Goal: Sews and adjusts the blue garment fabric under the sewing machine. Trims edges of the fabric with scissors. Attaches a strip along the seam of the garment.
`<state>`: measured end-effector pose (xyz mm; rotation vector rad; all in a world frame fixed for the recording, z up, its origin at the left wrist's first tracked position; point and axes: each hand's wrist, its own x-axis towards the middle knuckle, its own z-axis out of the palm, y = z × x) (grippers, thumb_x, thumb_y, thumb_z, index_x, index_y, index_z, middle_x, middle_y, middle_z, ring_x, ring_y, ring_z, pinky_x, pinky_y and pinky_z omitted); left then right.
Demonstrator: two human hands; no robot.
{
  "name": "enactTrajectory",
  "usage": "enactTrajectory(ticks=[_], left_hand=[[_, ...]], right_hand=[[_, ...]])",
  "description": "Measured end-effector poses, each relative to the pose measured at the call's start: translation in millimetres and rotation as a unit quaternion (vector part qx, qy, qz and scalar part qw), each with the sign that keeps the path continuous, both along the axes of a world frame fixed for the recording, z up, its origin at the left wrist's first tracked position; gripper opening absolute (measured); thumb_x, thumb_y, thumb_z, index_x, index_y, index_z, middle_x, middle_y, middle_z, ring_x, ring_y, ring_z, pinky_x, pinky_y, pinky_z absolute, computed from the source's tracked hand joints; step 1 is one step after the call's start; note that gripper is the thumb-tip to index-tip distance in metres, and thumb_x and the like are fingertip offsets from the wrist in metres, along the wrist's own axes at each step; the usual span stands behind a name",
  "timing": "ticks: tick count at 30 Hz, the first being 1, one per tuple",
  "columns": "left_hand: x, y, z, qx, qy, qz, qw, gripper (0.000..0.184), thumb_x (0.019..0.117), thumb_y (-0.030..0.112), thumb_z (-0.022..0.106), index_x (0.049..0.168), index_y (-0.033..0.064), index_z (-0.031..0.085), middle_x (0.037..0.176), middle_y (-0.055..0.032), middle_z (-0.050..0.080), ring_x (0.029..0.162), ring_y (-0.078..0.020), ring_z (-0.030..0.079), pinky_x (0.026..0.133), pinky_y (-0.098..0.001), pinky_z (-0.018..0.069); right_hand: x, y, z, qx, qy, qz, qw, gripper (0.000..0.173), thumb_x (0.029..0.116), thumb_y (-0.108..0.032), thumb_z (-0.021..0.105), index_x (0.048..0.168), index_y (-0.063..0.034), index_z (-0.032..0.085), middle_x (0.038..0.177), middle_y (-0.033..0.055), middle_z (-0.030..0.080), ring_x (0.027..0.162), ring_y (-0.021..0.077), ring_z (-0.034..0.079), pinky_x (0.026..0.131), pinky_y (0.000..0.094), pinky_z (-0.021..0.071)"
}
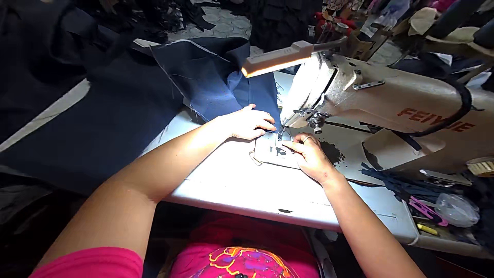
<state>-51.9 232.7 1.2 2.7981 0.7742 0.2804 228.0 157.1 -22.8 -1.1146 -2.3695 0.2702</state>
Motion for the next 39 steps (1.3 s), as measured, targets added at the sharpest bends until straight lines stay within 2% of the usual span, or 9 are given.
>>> enactTrajectory(ticks=[6,11,19,23,27,29,32,36,39], left_hand=[[-36.2,-54.6,39.9,0.154,-0.072,0.022,0.985,0.051,0.0769,0.004,0.055,0.124,0.0075,0.072,0.139,-0.0152,0.063,0.138,-0.0361,0.053,0.115,-0.0668,0.0309],[-110.0,-76.4,72.1,0.159,0.071,0.261,0.949,0.103,0.0573,-0.017,0.080,0.150,0.0193,0.054,0.162,-0.0199,0.037,0.151,-0.0495,0.026,0.114,-0.0802,0.0147],[-152.4,-61.1,94.3,0.217,-0.007,0.247,0.944,0.038,0.0910,-0.014,0.055,0.118,0.0035,0.075,0.130,-0.0232,0.067,0.133,-0.0491,0.054,0.115,-0.0734,0.0244],[-105.4,-124.9,119.3,0.248,0.028,0.285,0.925,0.020,0.0929,-0.005,0.058,0.106,-0.0030,0.073,0.089,-0.0282,0.070,0.082,-0.0508,0.070,0.068,-0.0684,0.0511],[-41.2,-205.5,93.0,0.171,-0.014,0.186,0.968,0.011,0.0907,0.009,0.069,0.099,0.0054,0.075,0.074,-0.0117,0.068,0.067,-0.0306,0.069,0.058,-0.0509,0.0558],[-25.9,-228.6,82.2,0.126,-0.041,0.108,0.985,0.011,0.0916,0.014,0.067,0.092,0.0052,0.074,0.068,-0.0073,0.065,0.061,-0.0238,0.067,0.053,-0.0430,0.0545],[-43.3,-233.2,89.9,0.065,-0.048,0.051,0.995,0.031,0.0857,0.027,0.075,0.111,0.0085,0.074,0.094,-0.0045,0.074,0.086,-0.0183,0.072,0.072,-0.0386,0.0594],[-93.6,-213.8,94.6,-0.022,0.043,0.093,0.994,0.107,0.0523,0.031,0.099,0.149,0.0131,0.055,0.152,-0.0091,0.054,0.142,-0.0326,0.048,0.113,-0.0627,0.0367],[-125.8,-175.8,78.2,-0.002,0.041,0.188,0.981,0.063,0.0748,-0.004,0.083,0.134,0.0098,0.068,0.135,-0.0142,0.067,0.129,-0.0415,0.059,0.107,-0.0721,0.0374]], right_hand=[[0.3,-1.8,-0.8,0.002,0.006,0.001,1.000,0.041,0.0926,-0.006,0.052,0.124,-0.0163,0.076,0.110,0.0175,0.065,0.113,0.0364,0.058,0.102,0.0580,0.0419],[-1.1,-2.6,0.7,0.006,-0.006,-0.003,1.000,0.040,0.0913,-0.002,0.054,0.123,-0.0131,0.076,0.111,0.0204,0.065,0.114,0.0401,0.059,0.100,0.0595,0.0440],[0.7,-3.4,-1.0,0.115,-0.007,0.042,0.992,0.035,0.0863,0.002,0.057,0.113,-0.0048,0.078,0.104,0.0217,0.069,0.106,0.0406,0.066,0.098,0.0557,0.0500],[-30.0,-42.6,13.3,0.190,0.086,-0.016,0.978,0.034,0.0898,-0.011,0.064,0.119,0.0034,0.073,0.116,0.0239,0.068,0.114,0.0381,0.064,0.102,0.0478,0.0505],[-89.1,-103.4,37.8,0.209,0.171,0.035,0.962,0.086,0.0859,-0.049,0.076,0.143,0.0082,0.047,0.145,0.0278,0.053,0.139,0.0340,0.050,0.116,0.0461,0.0401],[-110.0,-119.0,40.1,0.193,0.147,0.058,0.968,0.074,0.0892,-0.042,0.073,0.142,0.0059,0.053,0.139,0.0226,0.062,0.129,0.0304,0.061,0.108,0.0464,0.0487],[-115.2,-115.2,26.7,0.151,0.116,0.091,0.977,0.017,0.0908,-0.011,0.064,0.100,-0.0015,0.074,0.083,0.0122,0.074,0.078,0.0261,0.074,0.070,0.0451,0.0609],[-95.3,-111.8,26.9,0.145,0.153,0.069,0.975,0.022,0.0923,-0.007,0.059,0.099,-0.0009,0.078,0.086,0.0130,0.076,0.080,0.0234,0.075,0.074,0.0403,0.0610],[-80.4,-106.6,44.1,0.163,0.198,0.047,0.965,0.024,0.0879,-0.002,0.057,0.099,0.0020,0.079,0.085,0.0159,0.075,0.079,0.0245,0.073,0.073,0.0409,0.0587]])
